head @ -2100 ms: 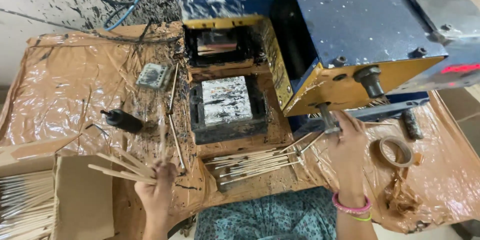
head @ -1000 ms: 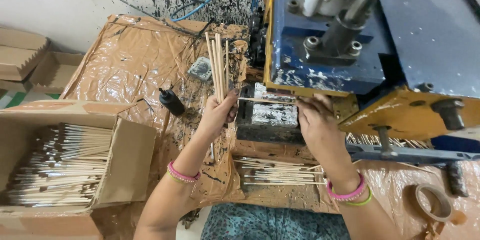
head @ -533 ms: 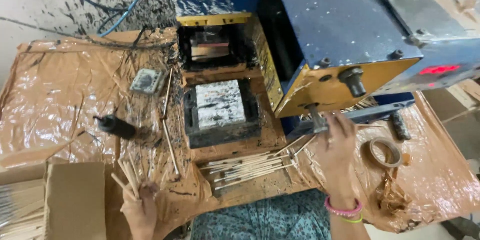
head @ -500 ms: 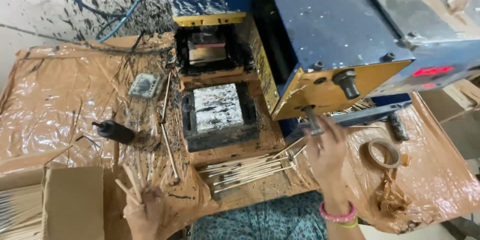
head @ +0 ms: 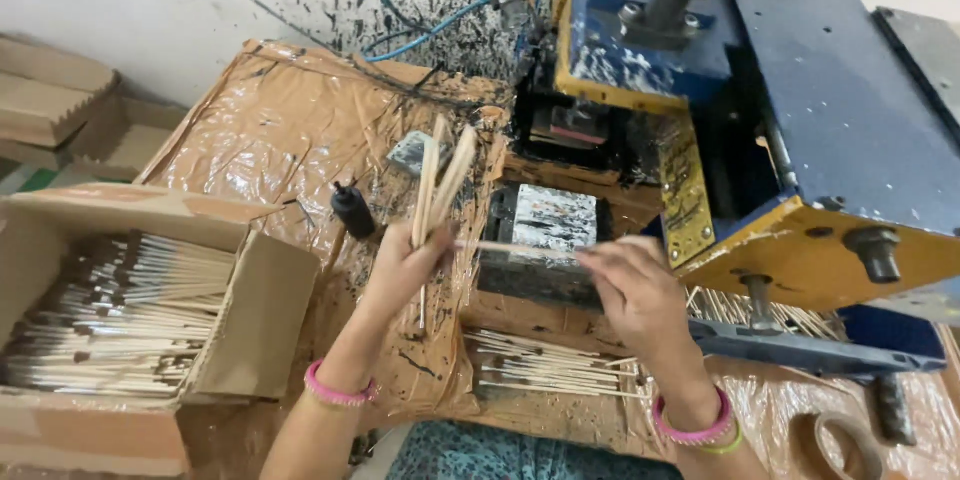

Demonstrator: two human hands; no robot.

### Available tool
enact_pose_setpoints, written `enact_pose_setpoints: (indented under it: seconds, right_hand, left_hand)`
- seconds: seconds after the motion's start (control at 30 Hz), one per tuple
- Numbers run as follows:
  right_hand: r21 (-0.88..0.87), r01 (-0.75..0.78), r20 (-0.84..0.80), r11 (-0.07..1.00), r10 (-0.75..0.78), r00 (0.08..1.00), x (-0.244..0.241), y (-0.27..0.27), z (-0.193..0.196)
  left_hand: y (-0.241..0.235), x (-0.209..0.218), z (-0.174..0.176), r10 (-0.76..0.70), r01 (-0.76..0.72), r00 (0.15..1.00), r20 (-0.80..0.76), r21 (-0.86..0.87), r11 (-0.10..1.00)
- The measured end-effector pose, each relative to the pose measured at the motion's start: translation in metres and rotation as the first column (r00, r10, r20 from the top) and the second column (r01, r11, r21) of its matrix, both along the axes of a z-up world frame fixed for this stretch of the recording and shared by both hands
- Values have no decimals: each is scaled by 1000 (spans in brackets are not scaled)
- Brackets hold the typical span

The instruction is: Feeding raw wooden sticks into an automated incense-making machine.

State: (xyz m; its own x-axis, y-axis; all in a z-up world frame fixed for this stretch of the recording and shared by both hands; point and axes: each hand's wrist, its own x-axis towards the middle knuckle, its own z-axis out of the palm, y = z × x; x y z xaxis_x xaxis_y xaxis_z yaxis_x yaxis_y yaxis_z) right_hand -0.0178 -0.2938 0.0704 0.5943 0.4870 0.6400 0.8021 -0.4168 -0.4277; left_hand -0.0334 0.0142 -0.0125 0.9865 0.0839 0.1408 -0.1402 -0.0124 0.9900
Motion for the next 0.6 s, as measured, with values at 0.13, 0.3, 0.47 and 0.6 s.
enact_pose_setpoints:
  seconds: [0.13, 0.3, 0.47, 0.6]
  right_hand:
    - [-266, 304, 309, 915, -217, 926, 9, 15, 6]
    - [-170, 410, 250, 896, -363, 898, 4, 9, -2]
    - [-161, 449, 219, 879, -412, 884, 18, 5, -21]
    - [-184, 376, 166, 908, -348, 923, 10, 12, 7]
  left_hand:
    - [-24, 45, -5, 108, -105, 994, 20, -131, 986]
    - [-45, 60, -13, -16, -41, 992, -128, -435, 900]
    - [-43, 61, 1, -41, -47, 987, -154, -527, 849]
    - [-37, 54, -19, -34, -73, 982, -187, -535, 842]
